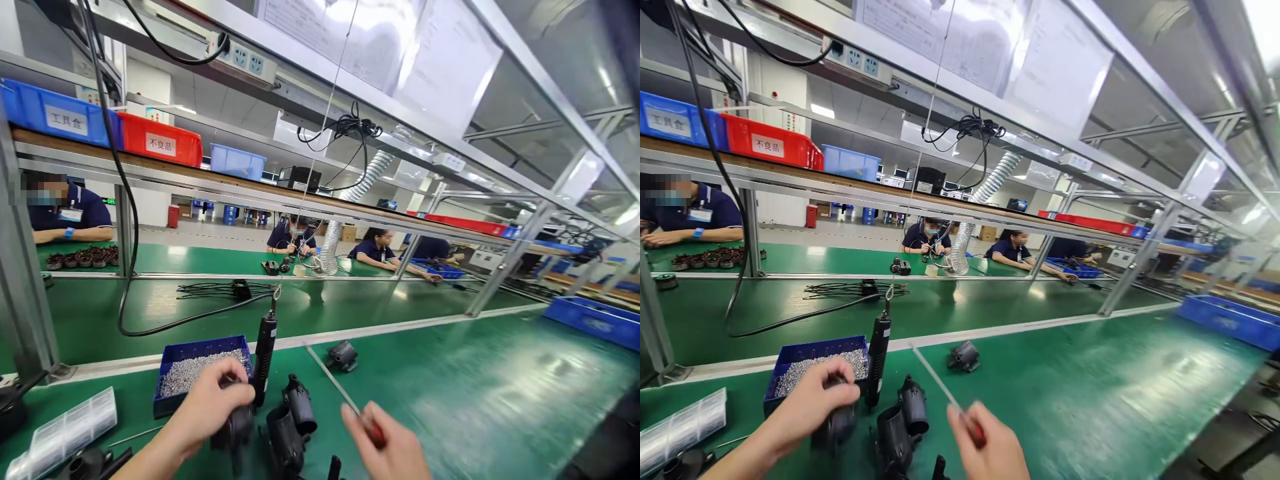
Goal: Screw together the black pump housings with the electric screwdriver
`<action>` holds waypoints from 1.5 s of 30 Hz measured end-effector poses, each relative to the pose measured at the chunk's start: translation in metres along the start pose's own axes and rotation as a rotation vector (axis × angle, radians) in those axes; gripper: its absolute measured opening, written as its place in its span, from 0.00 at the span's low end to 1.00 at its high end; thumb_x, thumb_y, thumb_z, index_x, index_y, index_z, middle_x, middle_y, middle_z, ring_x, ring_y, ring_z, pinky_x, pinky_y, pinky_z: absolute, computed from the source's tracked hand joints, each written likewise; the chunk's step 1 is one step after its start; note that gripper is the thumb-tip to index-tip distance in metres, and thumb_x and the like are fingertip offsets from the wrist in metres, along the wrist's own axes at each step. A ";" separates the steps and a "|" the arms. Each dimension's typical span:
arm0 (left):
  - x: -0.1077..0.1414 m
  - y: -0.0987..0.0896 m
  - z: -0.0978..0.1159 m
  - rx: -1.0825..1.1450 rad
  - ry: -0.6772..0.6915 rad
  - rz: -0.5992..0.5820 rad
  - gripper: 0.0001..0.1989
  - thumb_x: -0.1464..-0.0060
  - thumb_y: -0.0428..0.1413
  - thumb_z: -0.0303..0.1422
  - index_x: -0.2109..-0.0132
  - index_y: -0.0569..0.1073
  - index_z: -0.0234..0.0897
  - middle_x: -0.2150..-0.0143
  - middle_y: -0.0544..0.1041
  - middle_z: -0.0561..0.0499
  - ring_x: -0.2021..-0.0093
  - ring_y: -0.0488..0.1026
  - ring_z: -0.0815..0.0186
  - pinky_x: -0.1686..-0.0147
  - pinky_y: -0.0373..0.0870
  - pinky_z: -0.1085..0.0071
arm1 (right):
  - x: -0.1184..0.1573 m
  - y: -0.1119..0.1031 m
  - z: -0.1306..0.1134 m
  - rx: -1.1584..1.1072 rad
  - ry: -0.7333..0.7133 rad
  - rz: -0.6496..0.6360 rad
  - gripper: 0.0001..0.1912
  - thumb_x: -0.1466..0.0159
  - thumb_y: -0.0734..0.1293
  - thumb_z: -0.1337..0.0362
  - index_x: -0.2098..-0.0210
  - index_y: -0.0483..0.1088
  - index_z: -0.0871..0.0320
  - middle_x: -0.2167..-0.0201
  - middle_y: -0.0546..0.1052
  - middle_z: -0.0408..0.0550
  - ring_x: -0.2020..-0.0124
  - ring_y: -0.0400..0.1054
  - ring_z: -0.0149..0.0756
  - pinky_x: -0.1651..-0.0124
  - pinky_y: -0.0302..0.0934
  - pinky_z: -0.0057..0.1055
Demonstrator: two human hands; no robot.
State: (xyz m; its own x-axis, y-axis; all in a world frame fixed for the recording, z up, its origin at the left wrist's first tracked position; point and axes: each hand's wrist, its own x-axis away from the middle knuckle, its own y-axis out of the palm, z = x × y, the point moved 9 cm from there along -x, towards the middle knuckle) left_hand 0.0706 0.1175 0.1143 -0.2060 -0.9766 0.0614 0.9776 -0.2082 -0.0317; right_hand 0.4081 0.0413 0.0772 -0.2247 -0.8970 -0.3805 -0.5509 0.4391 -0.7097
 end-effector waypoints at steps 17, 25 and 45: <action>0.007 0.050 -0.030 -0.228 0.184 -0.186 0.28 0.35 0.57 0.62 0.62 0.72 0.40 0.62 0.73 0.50 0.58 0.68 0.57 0.54 0.64 0.64 | -0.122 0.044 0.104 0.261 0.214 0.119 0.14 0.19 0.67 0.57 0.40 0.75 0.58 0.47 0.82 0.52 0.50 0.80 0.44 0.44 0.76 0.47; 0.006 0.057 -0.035 0.041 0.070 -0.233 0.38 0.53 0.68 0.71 0.67 0.73 0.38 0.68 0.74 0.51 0.64 0.72 0.61 0.59 0.68 0.66 | -0.138 0.057 0.074 0.036 0.166 0.180 0.14 0.23 0.72 0.53 0.50 0.79 0.59 0.56 0.83 0.48 0.57 0.79 0.42 0.48 0.75 0.44; 0.050 0.056 -0.009 0.575 -0.179 -0.132 0.34 0.54 0.77 0.53 0.45 0.82 0.40 0.57 0.83 0.44 0.58 0.81 0.55 0.56 0.78 0.60 | 0.008 0.037 -0.095 -0.877 0.049 -0.154 0.28 0.30 0.74 0.38 0.48 0.80 0.57 0.76 0.67 0.39 0.77 0.61 0.32 0.73 0.61 0.27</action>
State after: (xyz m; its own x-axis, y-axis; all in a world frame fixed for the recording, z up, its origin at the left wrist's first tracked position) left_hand 0.1149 0.0562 0.1068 -0.3653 -0.9100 0.1963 0.8217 -0.2162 0.5273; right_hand 0.3096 0.0454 0.1039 -0.1207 -0.9527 -0.2788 -0.9902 0.1355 -0.0343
